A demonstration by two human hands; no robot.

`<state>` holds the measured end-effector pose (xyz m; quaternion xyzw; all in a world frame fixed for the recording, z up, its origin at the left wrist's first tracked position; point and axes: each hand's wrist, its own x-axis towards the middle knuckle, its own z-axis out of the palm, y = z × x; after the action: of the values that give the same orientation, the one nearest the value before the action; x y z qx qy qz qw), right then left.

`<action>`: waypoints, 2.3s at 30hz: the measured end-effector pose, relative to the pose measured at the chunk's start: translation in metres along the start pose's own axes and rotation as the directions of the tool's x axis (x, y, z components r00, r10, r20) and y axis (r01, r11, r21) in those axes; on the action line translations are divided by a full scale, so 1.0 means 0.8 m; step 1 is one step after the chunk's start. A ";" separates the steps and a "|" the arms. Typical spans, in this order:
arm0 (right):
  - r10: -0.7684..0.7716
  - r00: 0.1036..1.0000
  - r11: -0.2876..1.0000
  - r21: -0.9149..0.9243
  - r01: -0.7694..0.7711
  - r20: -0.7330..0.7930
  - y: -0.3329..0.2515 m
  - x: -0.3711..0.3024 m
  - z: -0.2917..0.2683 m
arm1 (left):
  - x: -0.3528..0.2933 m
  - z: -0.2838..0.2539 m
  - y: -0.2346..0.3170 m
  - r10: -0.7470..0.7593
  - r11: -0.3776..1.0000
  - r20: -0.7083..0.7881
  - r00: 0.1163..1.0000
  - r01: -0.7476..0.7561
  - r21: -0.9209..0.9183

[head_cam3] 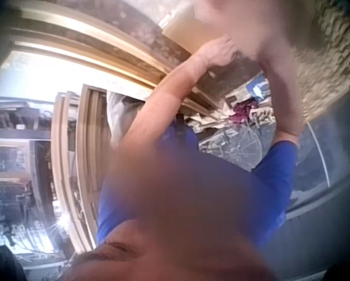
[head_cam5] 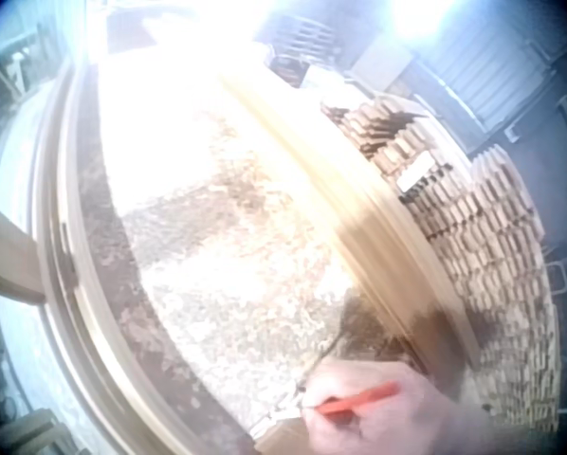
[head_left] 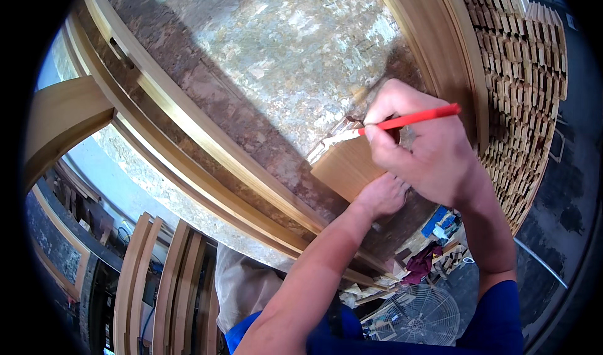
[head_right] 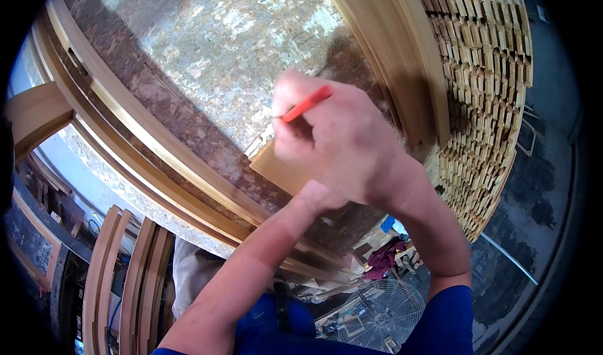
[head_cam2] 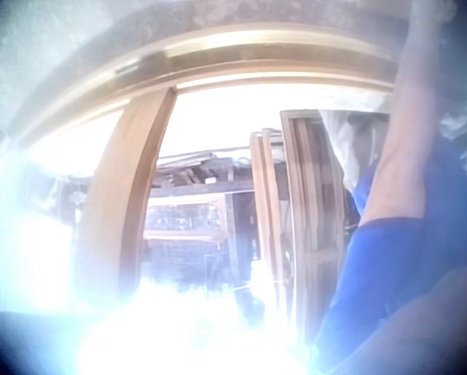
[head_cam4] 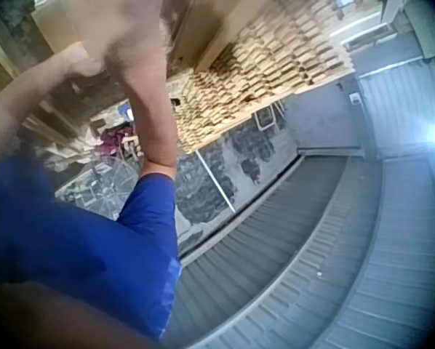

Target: The person applies glue to wooden pieces using a brush, then joins them together. They use a hammer to secure the joints and move the assembled frame to a rack.

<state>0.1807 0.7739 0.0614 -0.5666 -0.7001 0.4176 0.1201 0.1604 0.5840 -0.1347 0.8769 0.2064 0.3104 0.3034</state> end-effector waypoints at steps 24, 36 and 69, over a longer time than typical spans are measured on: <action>0.408 0.388 0.853 0.194 -0.485 -0.826 0.072 -0.505 -0.037 | 0.139 -0.053 0.085 -0.034 0.945 0.559 0.828 0.210 -0.252; 0.413 0.444 0.910 0.337 -0.243 -0.795 0.133 -0.458 -0.012 | 0.170 -0.008 0.106 0.006 0.959 0.332 0.943 0.088 -0.268; 0.315 0.778 0.893 0.446 -0.050 -0.544 -0.064 -0.015 -0.059 | 0.069 -0.394 -0.222 -0.481 0.851 -0.071 0.874 0.445 -0.279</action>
<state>0.1792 0.7840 0.1313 -0.6984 -0.4622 0.3615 0.4098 -0.0412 0.8715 -0.0325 0.7311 0.3910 0.3120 0.4640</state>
